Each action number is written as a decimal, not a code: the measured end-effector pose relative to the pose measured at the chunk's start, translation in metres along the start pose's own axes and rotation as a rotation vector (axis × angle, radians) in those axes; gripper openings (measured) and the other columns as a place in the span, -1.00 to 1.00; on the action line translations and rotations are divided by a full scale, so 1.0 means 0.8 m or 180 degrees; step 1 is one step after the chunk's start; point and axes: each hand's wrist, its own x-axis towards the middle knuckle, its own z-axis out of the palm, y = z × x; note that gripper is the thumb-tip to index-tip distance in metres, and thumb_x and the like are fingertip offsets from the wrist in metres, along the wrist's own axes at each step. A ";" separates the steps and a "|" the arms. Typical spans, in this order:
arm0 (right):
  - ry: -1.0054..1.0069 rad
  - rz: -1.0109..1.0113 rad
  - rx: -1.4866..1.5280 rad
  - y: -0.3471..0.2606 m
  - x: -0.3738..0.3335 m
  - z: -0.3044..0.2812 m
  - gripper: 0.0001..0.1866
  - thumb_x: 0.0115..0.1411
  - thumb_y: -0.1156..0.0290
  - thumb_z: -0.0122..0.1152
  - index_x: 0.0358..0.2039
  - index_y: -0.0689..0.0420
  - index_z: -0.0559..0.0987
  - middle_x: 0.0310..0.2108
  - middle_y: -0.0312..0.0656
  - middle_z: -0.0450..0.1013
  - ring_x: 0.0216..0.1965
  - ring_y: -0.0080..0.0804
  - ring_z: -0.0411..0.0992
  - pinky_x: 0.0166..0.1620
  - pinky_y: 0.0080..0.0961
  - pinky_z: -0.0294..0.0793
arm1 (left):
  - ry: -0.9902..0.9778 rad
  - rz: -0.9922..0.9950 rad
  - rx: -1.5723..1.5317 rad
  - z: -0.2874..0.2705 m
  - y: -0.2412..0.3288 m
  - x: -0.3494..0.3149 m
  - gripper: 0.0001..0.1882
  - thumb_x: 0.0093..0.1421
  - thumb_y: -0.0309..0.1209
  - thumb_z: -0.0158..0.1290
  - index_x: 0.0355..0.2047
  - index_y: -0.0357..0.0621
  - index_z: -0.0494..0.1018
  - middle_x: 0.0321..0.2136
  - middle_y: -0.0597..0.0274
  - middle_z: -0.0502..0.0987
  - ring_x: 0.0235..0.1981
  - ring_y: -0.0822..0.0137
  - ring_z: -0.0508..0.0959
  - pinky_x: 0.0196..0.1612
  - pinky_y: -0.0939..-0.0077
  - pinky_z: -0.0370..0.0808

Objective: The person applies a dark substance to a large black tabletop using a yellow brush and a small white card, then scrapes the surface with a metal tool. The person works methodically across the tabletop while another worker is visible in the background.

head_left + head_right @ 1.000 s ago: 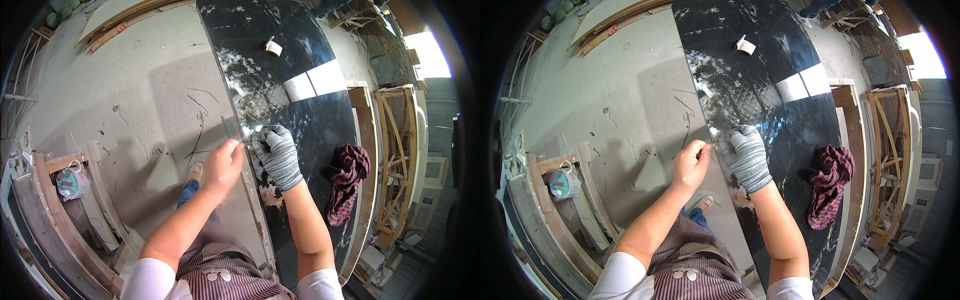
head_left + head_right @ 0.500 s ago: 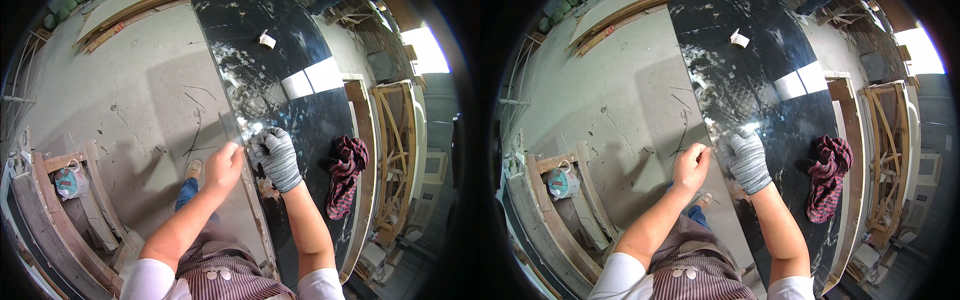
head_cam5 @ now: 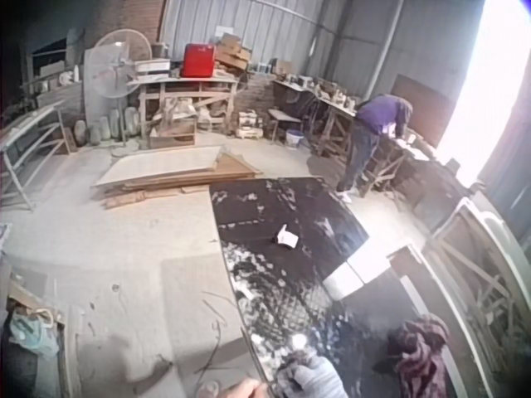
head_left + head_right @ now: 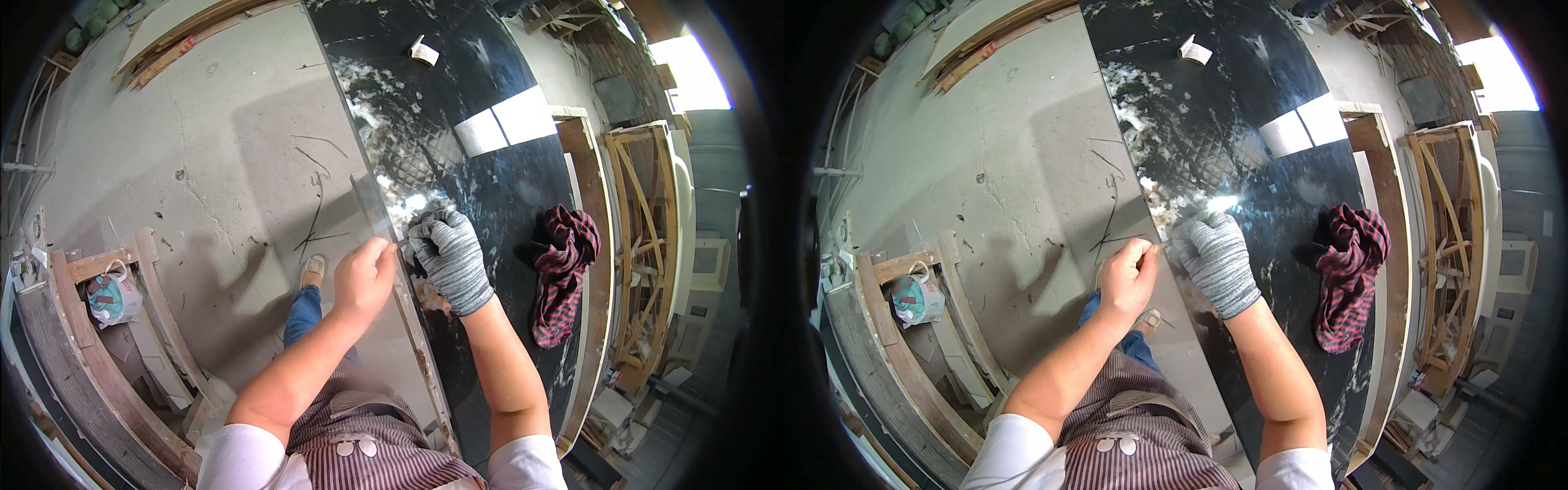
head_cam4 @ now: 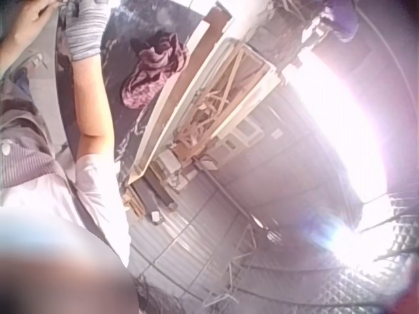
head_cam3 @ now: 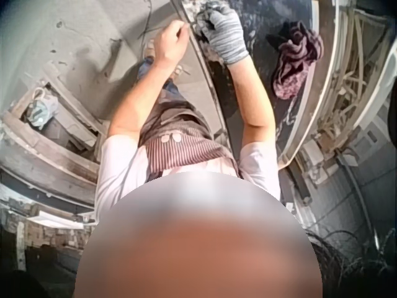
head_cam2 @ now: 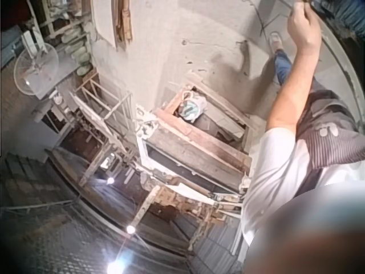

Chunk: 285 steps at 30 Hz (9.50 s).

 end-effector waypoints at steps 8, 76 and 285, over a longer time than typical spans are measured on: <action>0.0170 0.0961 0.0999 -0.010 -0.020 0.002 -0.87 -0.04 0.65 0.35 -0.46 0.21 0.57 -0.43 -0.11 0.46 -0.37 -0.17 0.46 -0.27 -0.37 0.48 | -0.0199 -0.0242 -0.0152 0.005 0.001 -0.019 -0.87 0.24 -0.43 0.11 -0.43 -0.16 0.43 -0.61 0.00 0.48 -0.53 -0.08 0.52 -0.47 0.14 0.38; -0.0083 0.0161 -0.0325 -0.027 -0.211 -0.049 -0.85 -0.07 0.54 0.33 -0.41 0.13 0.61 -0.43 -0.08 0.49 -0.37 -0.02 0.46 -0.27 -0.16 0.46 | -0.0631 0.0174 -0.0276 0.037 0.024 -0.192 -0.91 0.25 -0.57 0.09 -0.41 -0.24 0.42 -0.69 0.12 0.41 -0.70 0.30 0.41 -0.59 0.40 0.31; -0.0161 -0.0151 -0.0849 0.018 0.518 0.092 -0.85 0.20 0.42 0.30 -0.33 0.25 0.58 -0.38 0.01 0.50 -0.34 -0.07 0.49 -0.24 -0.32 0.50 | 0.1467 -0.0153 -0.1474 -0.040 -0.115 0.487 -0.96 0.09 -0.59 0.20 -0.43 -0.28 0.55 -0.42 0.06 0.54 -0.40 0.12 0.58 -0.31 0.31 0.51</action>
